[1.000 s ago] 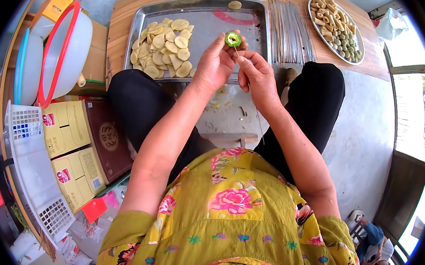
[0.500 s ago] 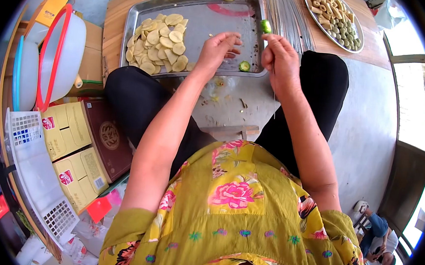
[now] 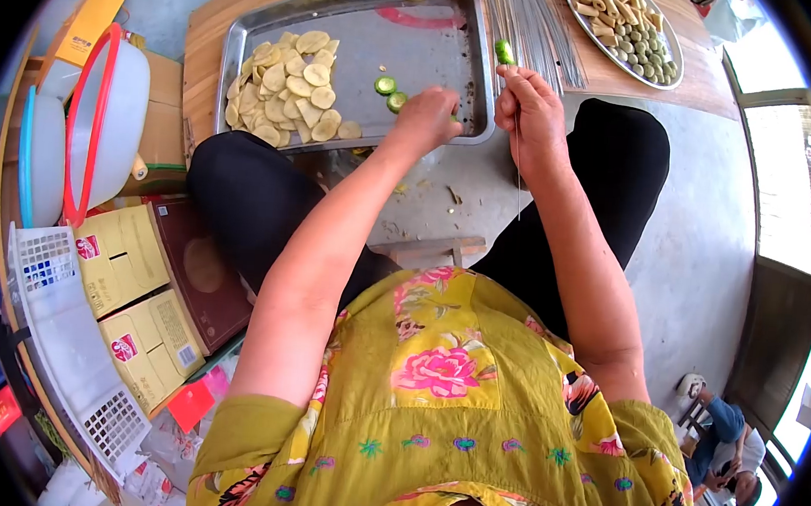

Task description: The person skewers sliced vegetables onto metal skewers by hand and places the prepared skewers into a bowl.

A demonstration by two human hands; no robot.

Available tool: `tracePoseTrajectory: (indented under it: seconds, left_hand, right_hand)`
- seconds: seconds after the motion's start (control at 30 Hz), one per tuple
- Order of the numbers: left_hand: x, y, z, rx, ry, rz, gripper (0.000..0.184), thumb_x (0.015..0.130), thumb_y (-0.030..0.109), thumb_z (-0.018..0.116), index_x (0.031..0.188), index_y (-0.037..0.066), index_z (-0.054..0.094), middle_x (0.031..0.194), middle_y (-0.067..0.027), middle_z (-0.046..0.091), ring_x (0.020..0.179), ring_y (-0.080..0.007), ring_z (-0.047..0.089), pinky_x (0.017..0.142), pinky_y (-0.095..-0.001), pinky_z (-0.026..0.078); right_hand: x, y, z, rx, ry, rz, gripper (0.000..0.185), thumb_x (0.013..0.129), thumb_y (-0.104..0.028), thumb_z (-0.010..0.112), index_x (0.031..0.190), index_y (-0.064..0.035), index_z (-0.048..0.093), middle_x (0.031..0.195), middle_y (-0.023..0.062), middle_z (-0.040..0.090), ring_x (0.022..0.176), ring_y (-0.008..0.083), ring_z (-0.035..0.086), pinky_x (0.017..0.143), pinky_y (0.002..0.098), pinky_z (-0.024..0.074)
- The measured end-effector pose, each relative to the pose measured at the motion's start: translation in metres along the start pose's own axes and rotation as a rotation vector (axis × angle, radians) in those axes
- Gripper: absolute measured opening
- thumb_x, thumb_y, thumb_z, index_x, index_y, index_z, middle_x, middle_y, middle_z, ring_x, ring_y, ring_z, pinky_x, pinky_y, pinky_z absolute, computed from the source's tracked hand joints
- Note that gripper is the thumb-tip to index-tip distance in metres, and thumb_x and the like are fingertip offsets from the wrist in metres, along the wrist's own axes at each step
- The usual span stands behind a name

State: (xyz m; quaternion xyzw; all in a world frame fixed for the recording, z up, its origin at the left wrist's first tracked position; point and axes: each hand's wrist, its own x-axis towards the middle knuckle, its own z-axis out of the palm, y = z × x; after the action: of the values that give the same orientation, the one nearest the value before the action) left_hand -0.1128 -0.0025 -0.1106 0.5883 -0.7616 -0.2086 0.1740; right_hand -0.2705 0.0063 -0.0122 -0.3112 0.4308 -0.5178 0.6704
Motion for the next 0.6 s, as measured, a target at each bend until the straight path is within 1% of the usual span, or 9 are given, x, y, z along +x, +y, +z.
tracePoseTrajectory:
  seconds: [0.13, 0.2, 0.23, 0.27, 0.33, 0.37, 0.4, 0.53, 0.6]
  left_hand:
    - [0.004, -0.005, -0.007, -0.004, 0.03, 0.004, 0.024, 0.07, 0.02, 0.071, 0.086, 0.004, 0.063, 0.085, -0.011, 0.063, 0.082, -0.0264, 0.063, 0.071, -0.0369, 0.05]
    - [0.008, -0.01, -0.024, -0.664, -0.078, -0.28, 0.019, 0.076, 0.016, 0.066, 0.09, 0.003, 0.063, 0.088, -0.0086, 0.064, 0.084, -0.019, 0.063, 0.07, -0.0308, 0.051]
    - [0.008, -0.012, -0.039, -1.069, -0.108, -0.362, 0.019, 0.083, 0.011, 0.061, 0.1, 0.004, 0.061, 0.093, -0.0071, 0.063, 0.085, -0.0155, 0.062, 0.074, -0.0267, 0.051]
    - [0.005, -0.014, -0.055, -1.061, -0.099, -0.36, 0.019, 0.083, 0.011, 0.061, 0.1, 0.004, 0.061, 0.093, -0.0071, 0.063, 0.085, -0.0155, 0.062, 0.074, -0.0267, 0.051]
    - [-0.002, -0.021, -0.08, -1.623, 0.04, -0.336, 0.023, 0.087, 0.011, 0.058, 0.109, 0.005, 0.058, 0.097, -0.0094, 0.063, 0.088, -0.0198, 0.062, 0.08, -0.03, 0.051]
    - [-0.007, -0.024, -0.088, -1.612, 0.053, -0.333, 0.023, 0.087, 0.011, 0.058, 0.109, 0.005, 0.058, 0.097, -0.0094, 0.063, 0.088, -0.0198, 0.062, 0.08, -0.03, 0.051]
    - [-0.012, -0.027, -0.094, -1.74, 0.085, -0.308, 0.025, 0.088, 0.012, 0.057, 0.111, 0.004, 0.056, 0.1, -0.0103, 0.062, 0.091, -0.0206, 0.061, 0.083, -0.0316, 0.051]
    - [-0.027, -0.035, -0.096, -2.064, 0.223, -0.272, 0.028, 0.089, 0.015, 0.056, 0.113, 0.001, 0.055, 0.108, -0.0136, 0.059, 0.098, -0.0231, 0.059, 0.089, -0.036, 0.05]
    - [-0.031, -0.039, -0.09, -2.112, 0.26, -0.275, 0.028, 0.089, 0.014, 0.055, 0.114, 0.0, 0.054, 0.111, -0.0157, 0.057, 0.097, -0.0243, 0.059, 0.09, -0.0368, 0.05]
  right_hand:
    - [-0.003, 0.0, 0.003, -0.009, -0.038, 0.029, 0.013, 0.091, -0.012, 0.055, 0.095, 0.0, 0.057, 0.058, 0.0018, 0.046, 0.047, 0.0099, 0.04, 0.045, 0.024, 0.0316]
    - [-0.007, 0.0, 0.007, -0.03, -0.068, 0.032, 0.013, 0.092, -0.013, 0.054, 0.094, -0.0004, 0.057, 0.055, 0.0007, 0.045, 0.045, 0.0093, 0.038, 0.044, 0.0238, 0.0302]
    - [-0.01, 0.0, 0.009, -0.054, -0.116, 0.05, 0.014, 0.092, -0.013, 0.053, 0.094, -0.0002, 0.057, 0.054, 0.0001, 0.044, 0.044, 0.009, 0.037, 0.043, 0.0236, 0.0292]
    - [-0.013, 0.0, 0.012, -0.079, -0.168, 0.067, 0.015, 0.093, -0.014, 0.052, 0.094, -0.0001, 0.057, 0.053, -0.0005, 0.043, 0.043, 0.0087, 0.036, 0.042, 0.0234, 0.0283]
    - [-0.023, 0.001, 0.023, -0.124, -0.206, 0.045, 0.017, 0.094, -0.015, 0.05, 0.094, 0.0003, 0.057, 0.051, -0.0014, 0.041, 0.041, 0.0075, 0.035, 0.04, 0.0227, 0.0276]
    - [-0.029, 0.0, 0.028, -0.197, -0.247, 0.052, 0.018, 0.096, -0.017, 0.049, 0.097, 0.0003, 0.057, 0.051, -0.0027, 0.039, 0.042, 0.0062, 0.033, 0.041, 0.0219, 0.0266]
    - [-0.034, 0.0, 0.033, -0.271, -0.286, 0.059, 0.02, 0.097, -0.018, 0.048, 0.099, 0.0003, 0.056, 0.052, -0.0039, 0.037, 0.043, 0.005, 0.031, 0.042, 0.0211, 0.0256]
    - [-0.044, 0.005, 0.042, -0.332, -0.348, 0.087, 0.019, 0.097, -0.019, 0.049, 0.099, -0.001, 0.057, 0.052, -0.0053, 0.037, 0.042, 0.0032, 0.031, 0.041, 0.0203, 0.0249]
    - [-0.045, 0.007, 0.043, -0.328, -0.358, 0.082, 0.019, 0.097, -0.019, 0.05, 0.099, -0.0014, 0.057, 0.051, -0.0058, 0.037, 0.041, 0.0027, 0.031, 0.04, 0.0204, 0.0246]
